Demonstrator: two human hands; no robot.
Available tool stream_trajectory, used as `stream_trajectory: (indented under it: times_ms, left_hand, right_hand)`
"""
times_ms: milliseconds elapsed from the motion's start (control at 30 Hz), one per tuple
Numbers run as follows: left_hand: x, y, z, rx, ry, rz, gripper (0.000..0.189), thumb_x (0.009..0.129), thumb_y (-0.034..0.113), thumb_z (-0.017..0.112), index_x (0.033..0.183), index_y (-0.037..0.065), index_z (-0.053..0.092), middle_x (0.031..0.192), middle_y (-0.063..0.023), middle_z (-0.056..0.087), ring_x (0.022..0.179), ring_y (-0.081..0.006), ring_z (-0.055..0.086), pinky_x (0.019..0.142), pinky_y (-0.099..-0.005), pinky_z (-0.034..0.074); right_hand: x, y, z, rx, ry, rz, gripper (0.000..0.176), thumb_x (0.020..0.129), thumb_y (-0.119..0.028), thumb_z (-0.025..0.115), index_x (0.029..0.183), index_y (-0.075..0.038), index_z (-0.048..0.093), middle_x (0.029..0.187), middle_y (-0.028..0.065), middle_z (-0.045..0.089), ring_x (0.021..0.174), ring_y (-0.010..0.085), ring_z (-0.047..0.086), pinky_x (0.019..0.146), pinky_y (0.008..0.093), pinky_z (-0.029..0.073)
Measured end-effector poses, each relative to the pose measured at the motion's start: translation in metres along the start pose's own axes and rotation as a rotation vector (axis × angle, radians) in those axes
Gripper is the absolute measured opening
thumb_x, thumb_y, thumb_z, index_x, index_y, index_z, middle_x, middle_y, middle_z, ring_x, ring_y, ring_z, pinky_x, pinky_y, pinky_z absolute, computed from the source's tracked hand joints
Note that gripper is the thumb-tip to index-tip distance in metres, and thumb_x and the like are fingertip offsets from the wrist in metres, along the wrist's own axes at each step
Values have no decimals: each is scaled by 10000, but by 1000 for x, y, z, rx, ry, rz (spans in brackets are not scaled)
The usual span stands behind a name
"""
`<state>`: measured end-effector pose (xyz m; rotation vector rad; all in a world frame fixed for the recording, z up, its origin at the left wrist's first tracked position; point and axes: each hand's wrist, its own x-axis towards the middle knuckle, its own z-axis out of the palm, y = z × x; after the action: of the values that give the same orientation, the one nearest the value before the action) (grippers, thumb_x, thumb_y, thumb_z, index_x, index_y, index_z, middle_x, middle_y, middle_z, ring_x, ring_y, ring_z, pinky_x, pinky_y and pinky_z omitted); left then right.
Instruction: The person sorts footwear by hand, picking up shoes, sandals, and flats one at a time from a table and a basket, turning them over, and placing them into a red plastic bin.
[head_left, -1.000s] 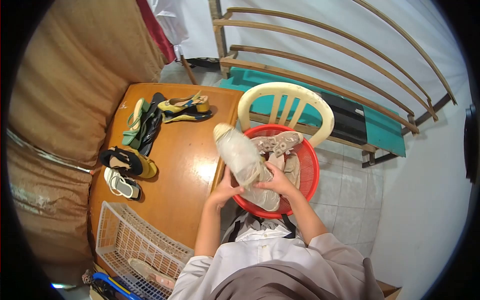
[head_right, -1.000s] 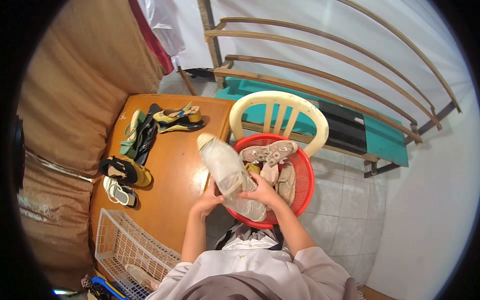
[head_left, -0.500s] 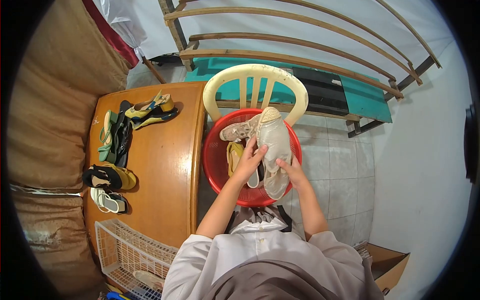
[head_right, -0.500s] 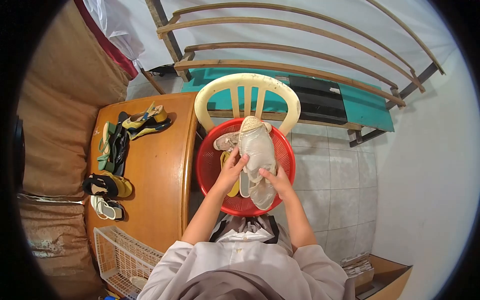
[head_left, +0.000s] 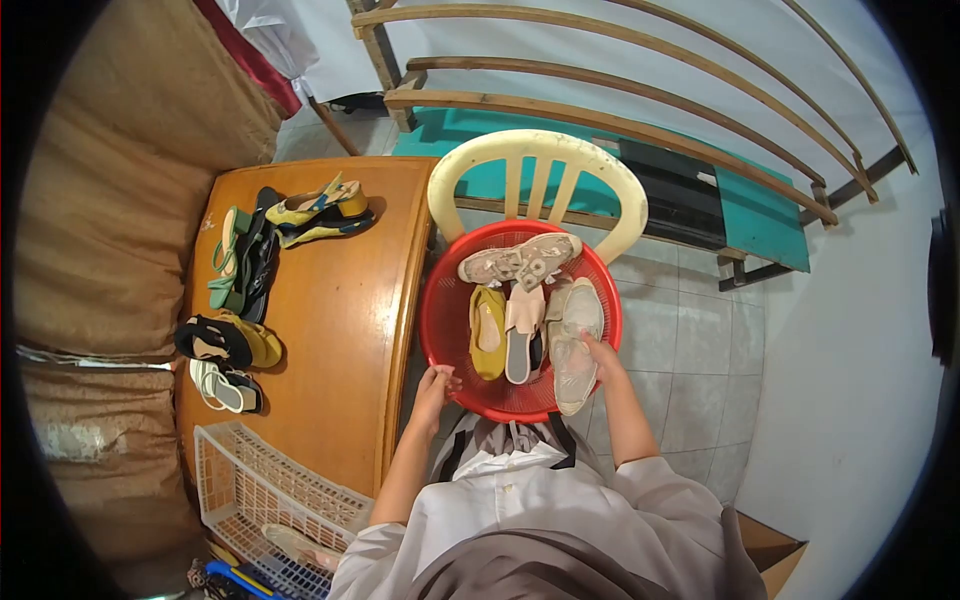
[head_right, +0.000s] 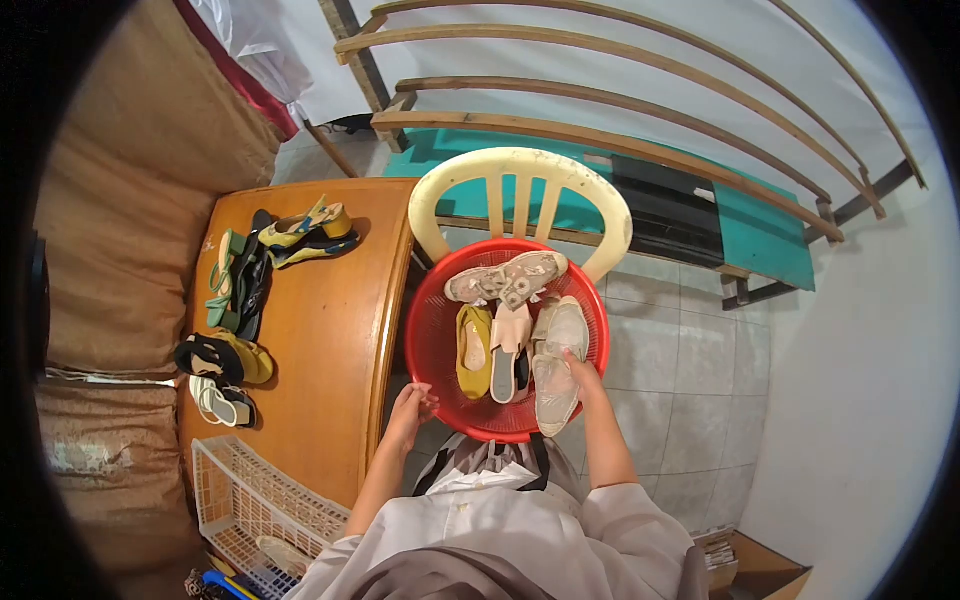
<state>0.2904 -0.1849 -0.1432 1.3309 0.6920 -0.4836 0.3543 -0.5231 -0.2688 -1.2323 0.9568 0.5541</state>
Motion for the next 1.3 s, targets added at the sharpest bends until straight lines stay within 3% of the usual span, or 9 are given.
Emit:
stream_trajectory:
  times_ms: [167, 267, 367, 467, 567, 767, 967, 1167, 1300]
  left_hand:
    - [-5, -7, -21, -61, 86, -10, 159, 887, 278, 429, 944, 155, 513, 841, -3, 549, 777, -116, 543, 702, -274, 406]
    - [-8, 1, -20, -87, 104, 1, 157, 886, 271, 426, 942, 151, 511, 834, 0, 547, 770, -115, 541, 705, -278, 402]
    - [-10, 6, -17, -110, 97, 14, 149, 883, 252, 421, 937, 144, 507, 828, 3, 546, 770, -115, 541, 709, -279, 401]
    - [-12, 6, -13, -113, 86, 19, 134, 876, 227, 413, 926, 141, 502, 822, 7, 546, 772, -114, 542, 713, -280, 402]
    - [-16, 5, -10, -105, 79, 9, 123, 871, 211, 407, 914, 142, 498, 816, 11, 545, 771, -111, 544, 717, -279, 405]
    - [-16, 1, -3, -127, 56, 22, 122, 878, 189, 405, 929, 135, 501, 820, -5, 551, 761, -103, 550, 714, -263, 422]
    - [-15, -5, 3, -177, 32, 53, 152, 885, 222, 429, 948, 110, 510, 818, -16, 555, 757, -105, 547, 670, -237, 415]
    - [-27, 2, 7, -196, 64, 74, 155, 886, 233, 433, 944, 112, 511, 801, -10, 551, 753, -102, 545, 675, -240, 419]
    - [-31, 3, 2, -238, 84, 102, 149, 886, 235, 435, 940, 118, 510, 796, -4, 552, 752, -95, 544, 691, -245, 423]
  right_hand:
    - [58, 8, 3, -87, 21, -26, 543, 799, -351, 621, 1077, 105, 522, 1026, 192, 576, 907, 259, 561, 776, 344, 446]
    - [81, 11, -1, -321, 103, -198, 551, 789, -296, 631, 1121, 114, 469, 1070, 210, 550, 958, 297, 542, 822, 359, 432]
    - [39, -13, 18, -912, 611, -459, 576, 766, -238, 634, 1184, 83, 400, 1147, 237, 484, 1056, 346, 477, 891, 401, 392]
    - [22, -9, 22, -902, 604, -946, 590, 762, -235, 612, 1229, 20, 356, 1219, 238, 409, 1124, 379, 402, 937, 435, 348]
    - [4, 7, 27, -1119, 299, -1046, 541, 785, -240, 577, 1249, -52, 373, 1245, 219, 393, 1136, 374, 397, 940, 432, 348]
    - [15, 24, 25, -1048, 161, -932, 510, 808, -250, 538, 1276, -135, 371, 1264, 202, 384, 1155, 366, 389, 949, 423, 343]
    - [-4, 7, 25, -1004, 274, -978, 500, 823, -268, 502, 1267, -75, 379, 1259, 206, 401, 1145, 367, 403, 953, 419, 343]
    - [16, 12, 9, -1157, 46, -810, 515, 799, -272, 513, 1238, -27, 402, 1220, 224, 438, 1103, 372, 440, 935, 421, 359]
    - [6, -15, 21, -1091, 97, -809, 505, 775, -245, 536, 1193, 16, 430, 1158, 255, 467, 1084, 377, 450, 926, 412, 365]
